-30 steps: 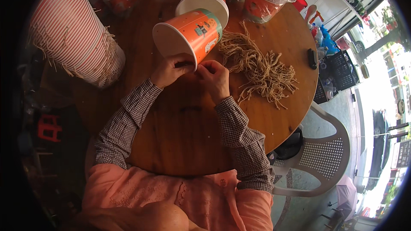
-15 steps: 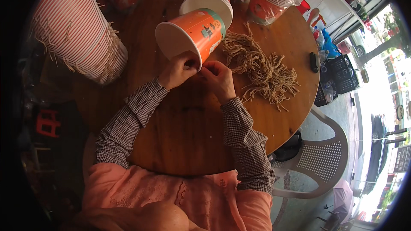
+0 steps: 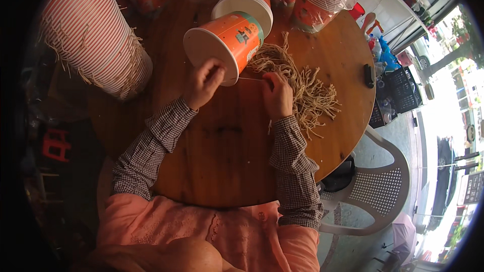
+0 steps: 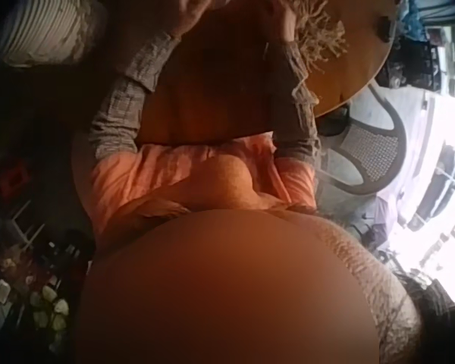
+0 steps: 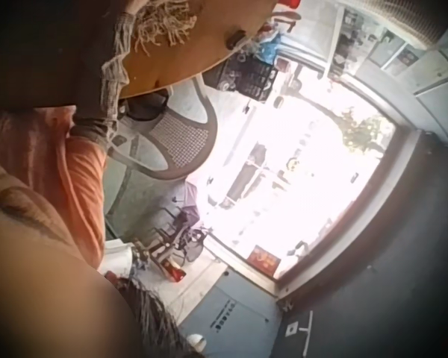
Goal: Manually attaching thin string handles to small cardboard buckets.
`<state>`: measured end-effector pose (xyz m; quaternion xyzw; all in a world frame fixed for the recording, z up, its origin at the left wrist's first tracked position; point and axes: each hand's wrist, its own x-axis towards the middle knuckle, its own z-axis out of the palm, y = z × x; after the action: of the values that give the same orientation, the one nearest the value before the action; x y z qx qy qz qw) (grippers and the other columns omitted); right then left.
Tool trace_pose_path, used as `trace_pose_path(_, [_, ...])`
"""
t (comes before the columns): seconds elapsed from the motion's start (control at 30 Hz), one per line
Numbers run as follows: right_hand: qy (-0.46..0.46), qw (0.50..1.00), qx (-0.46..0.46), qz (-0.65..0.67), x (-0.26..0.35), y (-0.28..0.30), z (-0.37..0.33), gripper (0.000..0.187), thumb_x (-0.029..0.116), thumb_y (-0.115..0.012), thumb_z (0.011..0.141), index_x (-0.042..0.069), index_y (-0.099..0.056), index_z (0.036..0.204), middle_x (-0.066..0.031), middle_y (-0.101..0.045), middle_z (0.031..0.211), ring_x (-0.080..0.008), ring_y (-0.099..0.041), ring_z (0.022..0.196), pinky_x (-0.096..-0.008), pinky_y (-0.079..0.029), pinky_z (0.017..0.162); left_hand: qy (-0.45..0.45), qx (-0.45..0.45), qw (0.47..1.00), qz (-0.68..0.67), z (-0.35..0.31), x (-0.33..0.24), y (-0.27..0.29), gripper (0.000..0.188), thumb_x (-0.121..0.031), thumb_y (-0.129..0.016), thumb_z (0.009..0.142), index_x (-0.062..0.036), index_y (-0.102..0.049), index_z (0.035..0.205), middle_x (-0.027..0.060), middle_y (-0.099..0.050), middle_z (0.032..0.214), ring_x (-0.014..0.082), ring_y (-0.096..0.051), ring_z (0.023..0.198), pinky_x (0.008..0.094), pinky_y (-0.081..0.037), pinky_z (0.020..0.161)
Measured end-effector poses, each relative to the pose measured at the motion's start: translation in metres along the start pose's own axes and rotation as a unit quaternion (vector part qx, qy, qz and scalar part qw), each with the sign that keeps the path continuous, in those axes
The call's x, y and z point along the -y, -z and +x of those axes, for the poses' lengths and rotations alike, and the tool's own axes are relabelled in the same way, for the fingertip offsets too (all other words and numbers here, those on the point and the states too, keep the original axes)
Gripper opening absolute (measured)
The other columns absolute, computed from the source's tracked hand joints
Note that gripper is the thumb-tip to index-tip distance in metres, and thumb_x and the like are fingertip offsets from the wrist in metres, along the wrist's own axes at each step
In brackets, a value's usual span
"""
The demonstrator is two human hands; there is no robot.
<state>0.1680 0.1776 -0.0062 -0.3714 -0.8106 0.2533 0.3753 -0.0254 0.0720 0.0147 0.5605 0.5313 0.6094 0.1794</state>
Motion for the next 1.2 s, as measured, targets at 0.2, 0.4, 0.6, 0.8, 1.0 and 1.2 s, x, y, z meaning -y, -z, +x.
trace_pose_path(0.2, [-0.096,0.987,-0.064,-0.116,-0.056,0.038,0.019,0.018,0.016,-0.064,0.084,0.006,-0.068,0.098,-0.0136,-0.068,0.097,-0.0305,-0.065,0.091,-0.0374,-0.05,0.081,0.023,0.02,0.988,0.152,-0.004,0.044,0.009,0.013,-0.011,-0.058,0.086,-0.0012,-0.058,0.094,0.0162,-0.065,0.086,0.0289,-0.065,0.081,0.0378,-0.05,0.07])
trace_pose_path(0.4, [-0.063,0.977,-0.089,-0.183,-0.088,0.058,0.025,0.026,0.015,-0.063,0.085,0.007,-0.065,0.109,-0.012,-0.065,0.112,-0.0308,-0.06,0.104,-0.0392,-0.046,0.091,0.089,-0.045,0.983,0.155,-0.003,0.058,0.033,0.015,-0.012,-0.059,0.086,-0.0006,-0.06,0.096,0.0179,-0.065,0.086,0.0316,-0.066,0.079,0.0393,-0.051,0.069])
trace_pose_path(0.6, [-0.08,0.952,-0.192,-0.225,-0.115,0.086,0.032,0.026,0.008,-0.054,0.086,0.005,-0.064,0.11,-0.0127,-0.063,0.112,-0.0314,-0.059,0.105,-0.0396,-0.046,0.091,0.118,-0.02,0.986,0.115,-0.016,0.051,0.051,0.016,-0.012,-0.057,0.088,0.0017,-0.061,0.096,0.0133,-0.065,0.08,0.0191,-0.062,0.067,0.0324,-0.049,0.061])
trace_pose_path(0.8, [0.05,0.971,-0.119,-0.202,-0.044,0.042,0.022,0.019,0.012,-0.054,0.086,0.009,-0.067,0.099,-0.012,-0.066,0.101,-0.0324,-0.064,0.087,-0.0396,-0.053,0.072,0.141,0.063,0.982,-0.105,-0.035,0.043,0.049,0.012,-0.011,-0.051,0.095,0.0001,-0.055,0.097,0.0014,-0.053,0.071,0.0074,-0.05,0.058,0.0257,-0.044,0.05])
trace_pose_path(1.0, [0.063,0.996,0.061,-0.01,0.027,-0.039,-0.003,0.027,0.013,-0.059,0.083,0.004,-0.064,0.108,-0.0148,-0.064,0.111,-0.028,-0.065,0.092,-0.0361,-0.052,0.075,0.119,0.057,0.965,-0.228,-0.036,0.024,0.036,0.01,-0.009,-0.049,0.097,0.0,-0.051,0.102,0.0017,-0.052,0.075,0.0072,-0.049,0.061,0.0221,-0.044,0.057])
trace_pose_path(1.2, [0.051,0.972,0.205,-0.103,0.023,-0.038,-0.007,0.024,0.018,-0.058,0.084,0.005,-0.063,0.103,-0.0136,-0.063,0.104,-0.0324,-0.062,0.091,-0.0409,-0.05,0.078,0.071,0.036,0.977,-0.196,-0.037,0.01,0.027,0.013,-0.004,-0.054,0.095,0.0033,-0.052,0.105,0.0078,-0.064,0.088,0.0122,-0.063,0.079,0.0255,-0.053,0.073])
